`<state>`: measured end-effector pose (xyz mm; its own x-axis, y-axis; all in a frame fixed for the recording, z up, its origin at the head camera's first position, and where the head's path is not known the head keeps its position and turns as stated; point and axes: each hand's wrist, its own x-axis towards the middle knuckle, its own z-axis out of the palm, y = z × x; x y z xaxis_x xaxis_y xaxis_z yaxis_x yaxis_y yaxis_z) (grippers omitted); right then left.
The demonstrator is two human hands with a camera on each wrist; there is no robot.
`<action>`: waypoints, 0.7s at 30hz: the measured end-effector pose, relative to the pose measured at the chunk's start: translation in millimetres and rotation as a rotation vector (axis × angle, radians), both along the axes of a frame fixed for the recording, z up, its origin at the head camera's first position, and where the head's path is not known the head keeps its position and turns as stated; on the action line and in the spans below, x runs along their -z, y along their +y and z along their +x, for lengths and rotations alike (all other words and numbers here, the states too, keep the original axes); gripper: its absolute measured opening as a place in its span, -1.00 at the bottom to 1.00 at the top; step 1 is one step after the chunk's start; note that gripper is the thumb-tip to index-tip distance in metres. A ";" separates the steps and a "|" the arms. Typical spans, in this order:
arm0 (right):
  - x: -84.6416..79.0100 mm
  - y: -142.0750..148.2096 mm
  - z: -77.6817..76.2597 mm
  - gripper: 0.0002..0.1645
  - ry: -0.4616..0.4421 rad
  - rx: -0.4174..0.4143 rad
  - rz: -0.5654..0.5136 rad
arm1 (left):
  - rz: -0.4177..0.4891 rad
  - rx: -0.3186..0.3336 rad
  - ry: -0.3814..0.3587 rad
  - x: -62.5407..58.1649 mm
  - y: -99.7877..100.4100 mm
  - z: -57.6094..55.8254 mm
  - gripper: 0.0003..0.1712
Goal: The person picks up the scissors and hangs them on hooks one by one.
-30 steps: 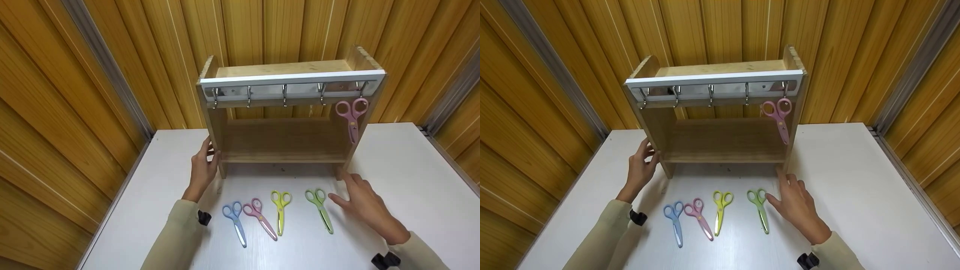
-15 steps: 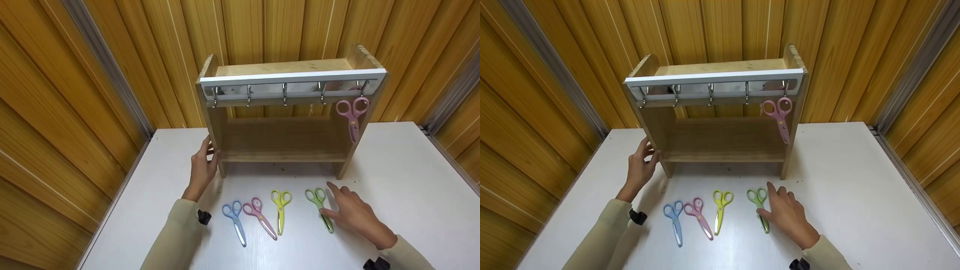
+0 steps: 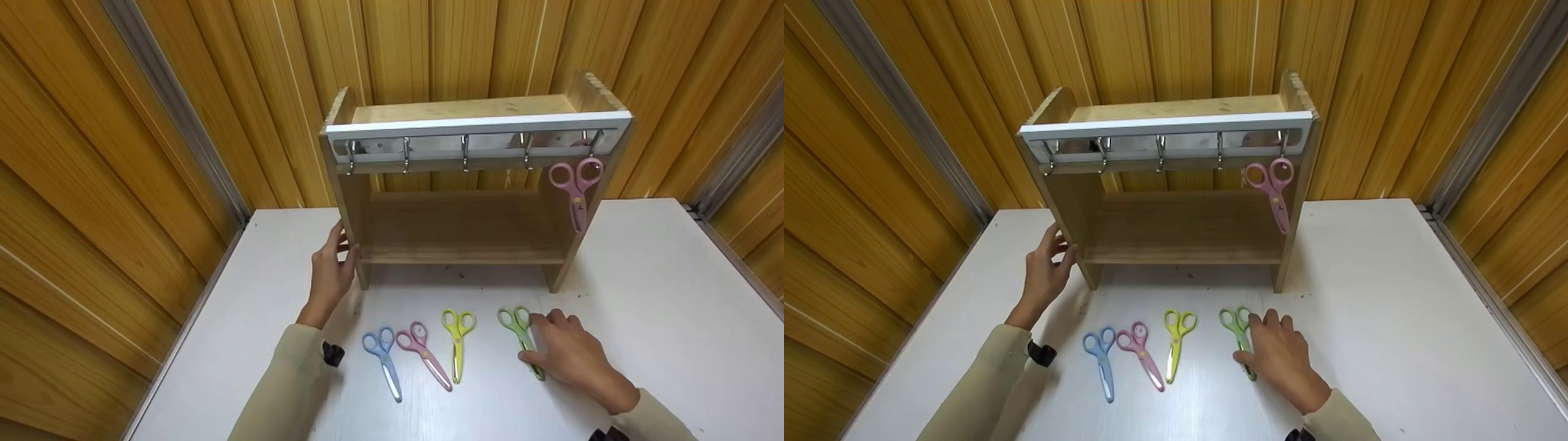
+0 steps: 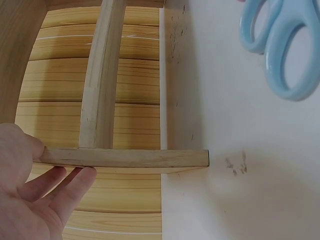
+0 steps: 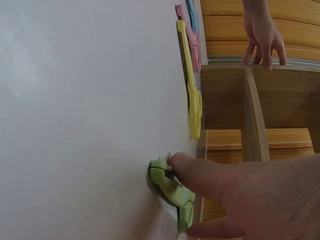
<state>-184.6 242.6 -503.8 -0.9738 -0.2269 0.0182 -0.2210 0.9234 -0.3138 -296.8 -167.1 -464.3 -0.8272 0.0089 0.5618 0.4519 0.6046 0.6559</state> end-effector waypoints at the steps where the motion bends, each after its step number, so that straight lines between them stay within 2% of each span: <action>1: 0.2 0.1 0.0 -0.12 0.001 0.001 -0.001 | 0.000 -0.001 0.001 0.2 0.1 -0.2 -0.35; 6: 1.1 1.8 -0.1 -0.21 0.021 -0.003 -0.008 | 0.009 0.001 0.009 0.8 0.6 -0.6 -0.34; 14: 3.0 6.1 -2.8 -0.66 0.039 0.004 -0.059 | 0.023 0.009 -0.006 0.9 0.5 -0.3 -0.33; 21: 4.9 8.4 -5.8 -0.79 0.008 0.040 -0.140 | 0.027 0.011 -0.001 1.5 0.7 0.2 -0.34</action>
<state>-190.4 251.0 -508.7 -0.9817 -0.1824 0.0550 -0.1878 0.8789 -0.4385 -296.6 -166.4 -465.8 -0.8277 0.0027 0.5612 0.4576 0.5821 0.6721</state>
